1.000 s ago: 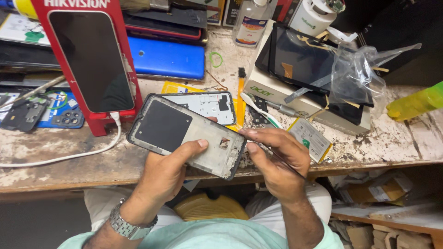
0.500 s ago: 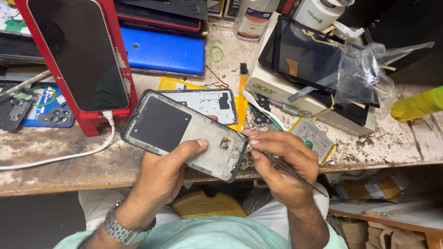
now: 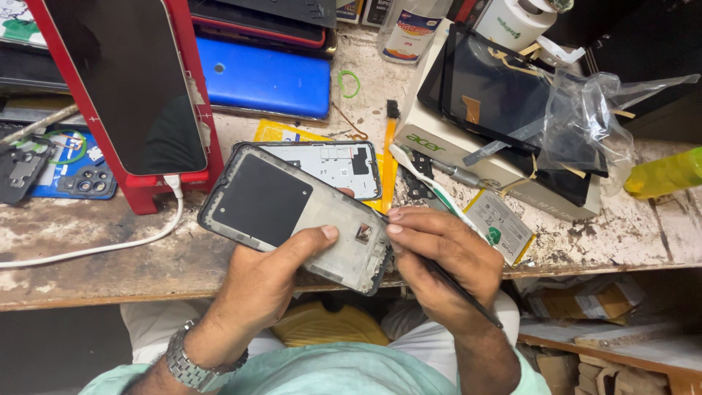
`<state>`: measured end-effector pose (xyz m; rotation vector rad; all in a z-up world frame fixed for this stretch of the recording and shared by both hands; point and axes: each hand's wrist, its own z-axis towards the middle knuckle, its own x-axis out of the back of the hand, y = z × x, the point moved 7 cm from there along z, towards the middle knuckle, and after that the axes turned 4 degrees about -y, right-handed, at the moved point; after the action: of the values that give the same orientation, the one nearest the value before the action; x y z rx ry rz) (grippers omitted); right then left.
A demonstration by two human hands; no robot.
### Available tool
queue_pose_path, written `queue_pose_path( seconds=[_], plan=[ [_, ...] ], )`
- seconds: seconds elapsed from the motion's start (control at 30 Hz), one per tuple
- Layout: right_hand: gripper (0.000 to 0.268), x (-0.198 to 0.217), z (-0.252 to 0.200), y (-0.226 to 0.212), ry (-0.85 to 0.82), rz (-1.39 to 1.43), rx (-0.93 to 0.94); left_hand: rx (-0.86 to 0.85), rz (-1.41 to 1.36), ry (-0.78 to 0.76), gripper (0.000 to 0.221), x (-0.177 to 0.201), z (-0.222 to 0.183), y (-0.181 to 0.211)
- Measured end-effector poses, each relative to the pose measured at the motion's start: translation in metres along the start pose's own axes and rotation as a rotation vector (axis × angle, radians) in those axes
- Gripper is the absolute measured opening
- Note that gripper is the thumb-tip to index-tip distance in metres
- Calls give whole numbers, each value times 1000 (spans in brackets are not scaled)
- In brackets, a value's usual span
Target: The person disassembles a smartphone by removing the back cover and using a metal spudger to pry off internal components. They use a brush to clean the interior surfaces and then proceed to remove the battery and other internal parts from the device chassis.
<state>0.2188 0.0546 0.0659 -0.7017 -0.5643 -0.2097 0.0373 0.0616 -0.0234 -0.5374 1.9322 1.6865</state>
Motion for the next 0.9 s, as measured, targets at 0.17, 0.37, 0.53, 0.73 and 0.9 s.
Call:
queue_pose_path(
  seconds=[0.17, 0.37, 0.53, 0.73, 0.9],
  plan=[
    [29, -3, 8, -4, -6, -79, 42, 3, 49, -28, 34, -3, -1, 3],
    [32, -10, 15, -11, -9, -134, 65, 65, 166, -15, 30, 0, -4, 2],
    [33, -15, 25, -16, -28, -168, 104, 63, 234, -2, 28, 4, -5, 1],
    [30, -17, 34, -21, -34, -173, 139, -5, 258, -36, 30, 0, -6, 7],
    [22, -15, 28, -10, 13, 63, 42, -141, 355, -134, 52, -14, -8, 25]
  ],
)
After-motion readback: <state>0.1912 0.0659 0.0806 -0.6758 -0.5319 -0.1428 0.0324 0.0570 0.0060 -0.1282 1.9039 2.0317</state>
